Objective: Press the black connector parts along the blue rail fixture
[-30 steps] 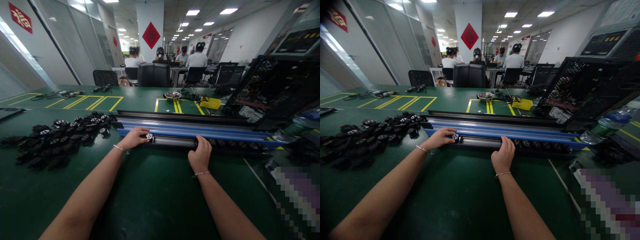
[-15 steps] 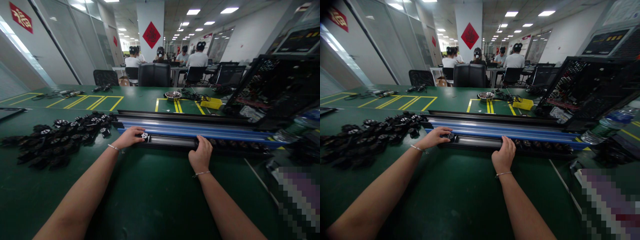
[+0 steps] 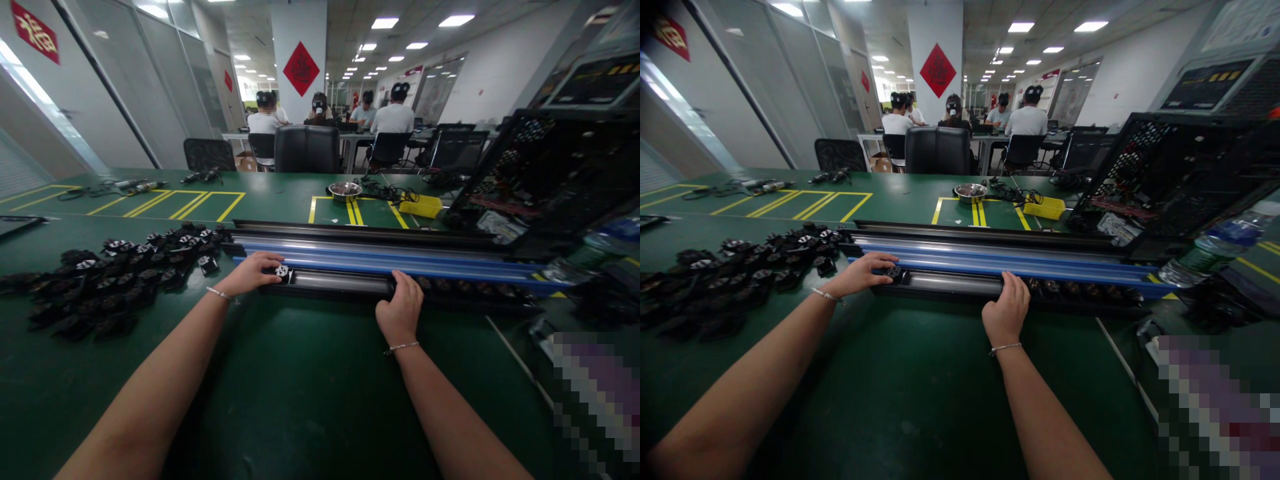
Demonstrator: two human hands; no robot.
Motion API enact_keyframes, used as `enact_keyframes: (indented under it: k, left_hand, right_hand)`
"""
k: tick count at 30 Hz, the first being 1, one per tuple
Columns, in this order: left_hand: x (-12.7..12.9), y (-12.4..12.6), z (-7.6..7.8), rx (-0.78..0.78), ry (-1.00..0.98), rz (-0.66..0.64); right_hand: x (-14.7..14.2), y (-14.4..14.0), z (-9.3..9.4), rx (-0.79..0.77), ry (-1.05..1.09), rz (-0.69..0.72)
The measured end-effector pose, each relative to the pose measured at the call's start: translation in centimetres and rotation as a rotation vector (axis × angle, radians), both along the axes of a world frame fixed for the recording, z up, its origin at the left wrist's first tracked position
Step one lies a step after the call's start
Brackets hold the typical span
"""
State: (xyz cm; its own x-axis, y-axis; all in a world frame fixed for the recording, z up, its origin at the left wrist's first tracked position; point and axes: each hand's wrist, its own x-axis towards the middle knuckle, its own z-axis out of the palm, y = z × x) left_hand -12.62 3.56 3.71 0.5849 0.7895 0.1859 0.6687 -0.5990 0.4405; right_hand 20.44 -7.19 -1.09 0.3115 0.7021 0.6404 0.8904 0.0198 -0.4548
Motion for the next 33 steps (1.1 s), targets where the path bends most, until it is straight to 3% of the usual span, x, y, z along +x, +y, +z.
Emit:
enact_keyframes:
  k: [9,25,33]
  left_hand:
    - [-1.9,0.5,-0.7,0.012,-0.041,0.013]
    - [-5.5,0.4,0.3,-0.007,0.008,0.069]
    - [-11.6,-0.3,1.3,-0.021,0.057,0.32]
  right_hand:
    - [-0.1,-0.1,0.2,-0.03,0.01,-0.008]
    - [0.0,0.0,0.0,-0.002,-0.011,-0.008]
    - [-0.1,-0.1,0.2,-0.023,0.007,-0.003]
